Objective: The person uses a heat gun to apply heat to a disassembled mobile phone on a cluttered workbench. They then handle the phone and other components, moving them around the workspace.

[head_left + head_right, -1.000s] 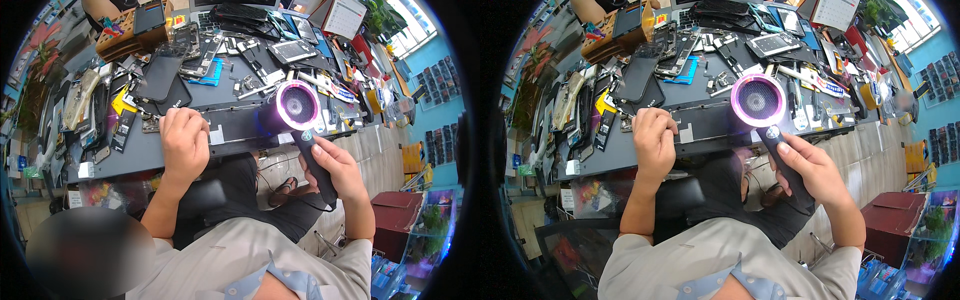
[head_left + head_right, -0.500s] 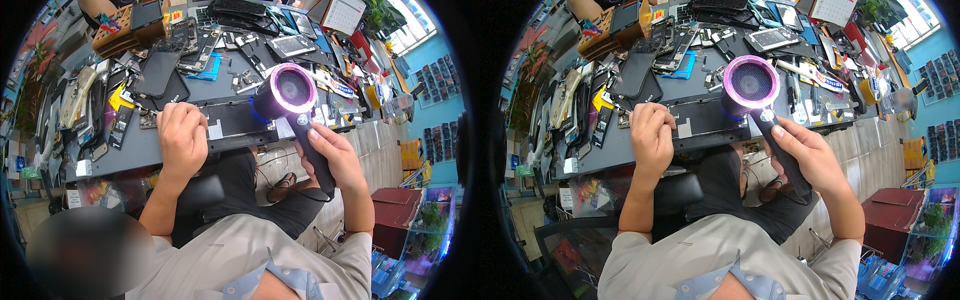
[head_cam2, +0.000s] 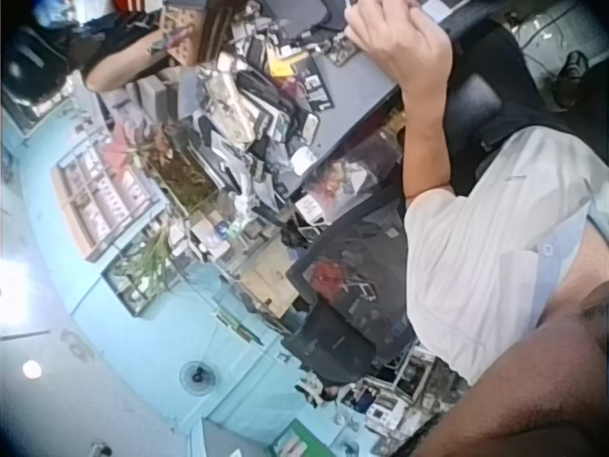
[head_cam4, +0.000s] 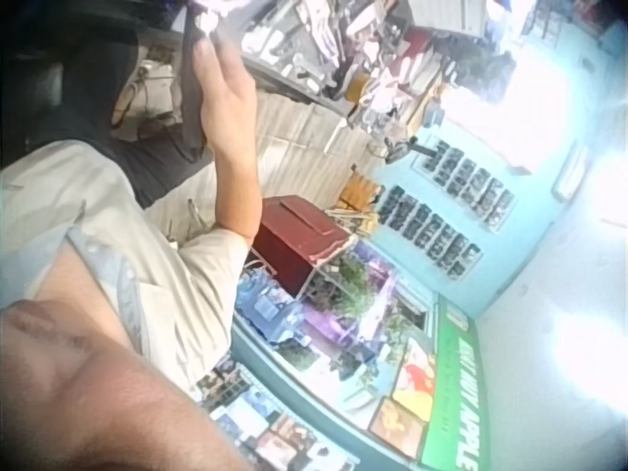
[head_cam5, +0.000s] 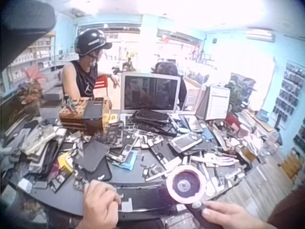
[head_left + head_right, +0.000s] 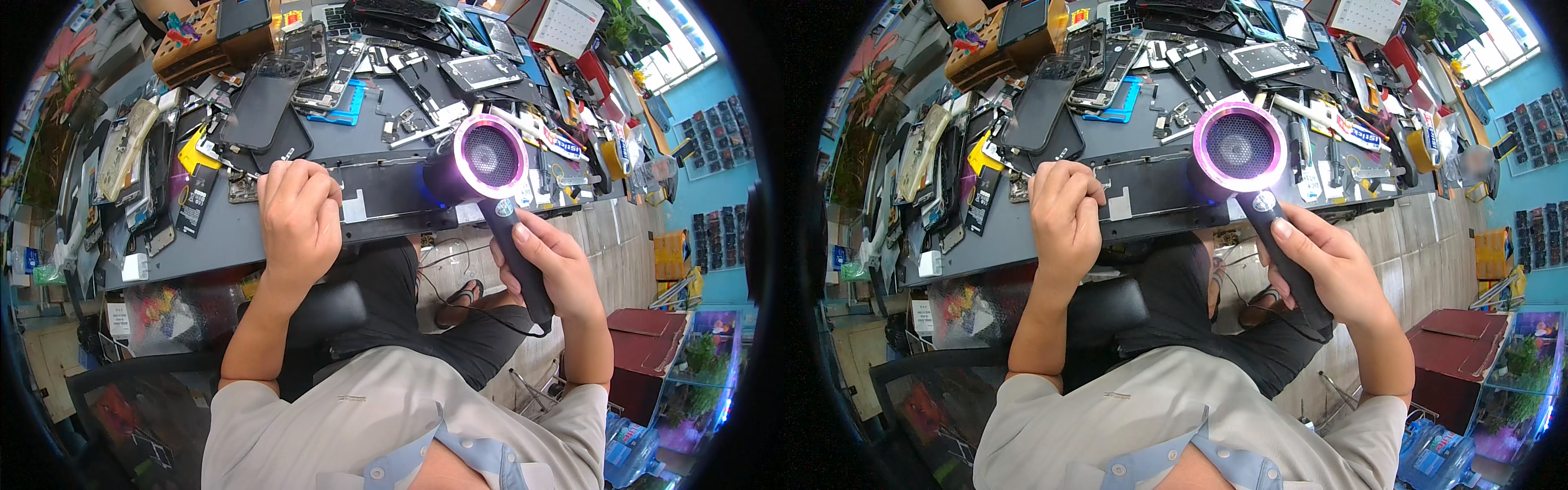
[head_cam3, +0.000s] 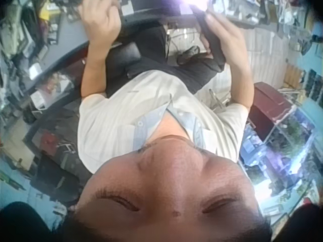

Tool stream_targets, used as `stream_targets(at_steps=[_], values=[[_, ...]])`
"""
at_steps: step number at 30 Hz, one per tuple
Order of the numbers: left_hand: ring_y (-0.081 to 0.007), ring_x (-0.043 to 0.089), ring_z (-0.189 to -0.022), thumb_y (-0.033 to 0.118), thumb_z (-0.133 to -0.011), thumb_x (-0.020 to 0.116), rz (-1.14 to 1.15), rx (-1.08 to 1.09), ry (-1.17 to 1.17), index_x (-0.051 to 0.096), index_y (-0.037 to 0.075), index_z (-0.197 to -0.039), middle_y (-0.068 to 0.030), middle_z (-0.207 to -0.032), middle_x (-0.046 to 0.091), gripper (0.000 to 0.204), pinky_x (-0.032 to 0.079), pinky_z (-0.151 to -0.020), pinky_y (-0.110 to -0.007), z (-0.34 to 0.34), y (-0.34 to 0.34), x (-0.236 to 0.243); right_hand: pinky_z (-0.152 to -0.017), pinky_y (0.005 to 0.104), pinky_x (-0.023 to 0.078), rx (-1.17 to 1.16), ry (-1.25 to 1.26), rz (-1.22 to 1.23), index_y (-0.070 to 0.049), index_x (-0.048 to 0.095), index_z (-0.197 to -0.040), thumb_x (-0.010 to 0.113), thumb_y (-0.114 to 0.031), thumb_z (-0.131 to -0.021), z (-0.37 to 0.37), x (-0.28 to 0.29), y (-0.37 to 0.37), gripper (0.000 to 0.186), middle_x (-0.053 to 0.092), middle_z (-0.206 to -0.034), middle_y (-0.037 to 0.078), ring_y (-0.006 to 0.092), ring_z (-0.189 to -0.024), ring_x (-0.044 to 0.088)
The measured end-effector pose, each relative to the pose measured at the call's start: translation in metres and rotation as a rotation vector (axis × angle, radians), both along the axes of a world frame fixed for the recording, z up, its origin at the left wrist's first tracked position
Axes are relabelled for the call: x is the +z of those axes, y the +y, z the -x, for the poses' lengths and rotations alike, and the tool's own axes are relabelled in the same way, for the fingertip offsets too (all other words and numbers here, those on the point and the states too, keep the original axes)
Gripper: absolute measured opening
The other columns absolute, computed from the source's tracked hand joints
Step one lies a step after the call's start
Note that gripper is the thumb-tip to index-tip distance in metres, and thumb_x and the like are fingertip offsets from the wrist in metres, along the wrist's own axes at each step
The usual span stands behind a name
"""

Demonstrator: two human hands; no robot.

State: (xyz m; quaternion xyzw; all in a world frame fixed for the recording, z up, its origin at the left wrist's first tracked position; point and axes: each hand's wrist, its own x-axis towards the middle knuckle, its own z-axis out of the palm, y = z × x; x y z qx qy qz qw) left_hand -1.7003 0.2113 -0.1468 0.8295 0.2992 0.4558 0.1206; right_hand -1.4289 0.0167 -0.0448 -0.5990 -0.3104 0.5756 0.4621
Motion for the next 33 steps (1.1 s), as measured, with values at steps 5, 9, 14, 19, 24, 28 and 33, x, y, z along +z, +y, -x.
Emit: stream_targets(at_steps=[5,9,14,19,24,28,33], values=[[-0.0309,0.059,-0.095,-0.005,-0.081,0.060,0.001,-0.001,-0.001,0.063,0.005,-0.081,-0.0094,-0.095,0.066,0.010,0.042,-0.088,-0.043,0.000,0.000,0.001,-0.061,0.0279,0.051,-0.005,0.000,0.010,0.004,0.056,-0.157,0.056,-0.027,-0.121,0.001,0.000,-0.008,0.047,0.066,-0.103,0.007,0.0120,-0.069,0.063],[-0.0297,0.059,-0.095,-0.002,-0.083,0.066,-0.006,-0.007,0.003,0.064,0.007,-0.081,-0.0065,-0.096,0.065,0.010,0.041,-0.088,-0.044,0.001,0.002,-0.002,-0.061,0.0279,0.051,0.006,0.015,-0.001,0.004,0.055,-0.158,0.056,-0.027,-0.121,0.002,-0.001,-0.010,0.048,0.066,-0.104,0.007,0.0122,-0.069,0.063],[-0.0304,0.059,-0.095,-0.004,-0.082,0.063,0.003,0.000,-0.006,0.064,0.006,-0.081,-0.0081,-0.095,0.066,0.010,0.042,-0.089,-0.043,0.000,0.001,-0.001,-0.061,0.0278,0.052,0.020,0.033,0.005,0.003,0.053,-0.160,0.057,-0.026,-0.121,0.008,-0.002,-0.004,0.049,0.067,-0.103,0.007,0.0123,-0.069,0.063],[-0.0306,0.059,-0.096,-0.005,-0.082,0.061,0.018,0.003,-0.011,0.064,0.005,-0.081,-0.0091,-0.095,0.066,0.011,0.043,-0.090,-0.043,0.000,0.000,0.001,-0.061,0.0274,0.052,0.061,0.073,-0.008,0.002,0.054,-0.160,0.057,-0.027,-0.121,0.017,-0.004,0.008,0.049,0.067,-0.103,0.007,0.0111,-0.070,0.063],[-0.0306,0.059,-0.094,-0.006,-0.083,0.059,0.046,0.001,-0.046,0.064,0.003,-0.080,-0.0099,-0.093,0.066,0.011,0.044,-0.088,-0.042,0.002,0.002,0.001,-0.061,0.0277,0.052,0.113,0.028,0.020,0.002,0.055,-0.160,0.058,-0.028,-0.121,0.027,-0.004,0.019,0.050,0.067,-0.101,0.006,0.0109,-0.070,0.062],[-0.0302,0.059,-0.093,-0.008,-0.084,0.057,0.071,-0.007,-0.117,0.064,0.001,-0.080,-0.0118,-0.092,0.065,0.012,0.047,-0.087,-0.042,0.004,0.003,0.001,-0.059,0.0302,0.053,0.142,0.031,0.025,0.004,0.050,-0.163,0.058,-0.026,-0.120,0.032,-0.006,0.027,0.053,0.067,-0.103,0.011,0.0138,-0.068,0.064],[-0.0304,0.059,-0.092,-0.008,-0.084,0.056,0.067,-0.008,-0.139,0.063,0.000,-0.079,-0.0128,-0.091,0.066,0.012,0.048,-0.086,-0.042,0.005,0.004,0.001,-0.059,0.0291,0.053,0.175,0.049,0.045,0.004,0.051,-0.162,0.059,-0.028,-0.120,0.037,-0.007,0.035,0.054,0.067,-0.103,0.011,0.0134,-0.068,0.063]])
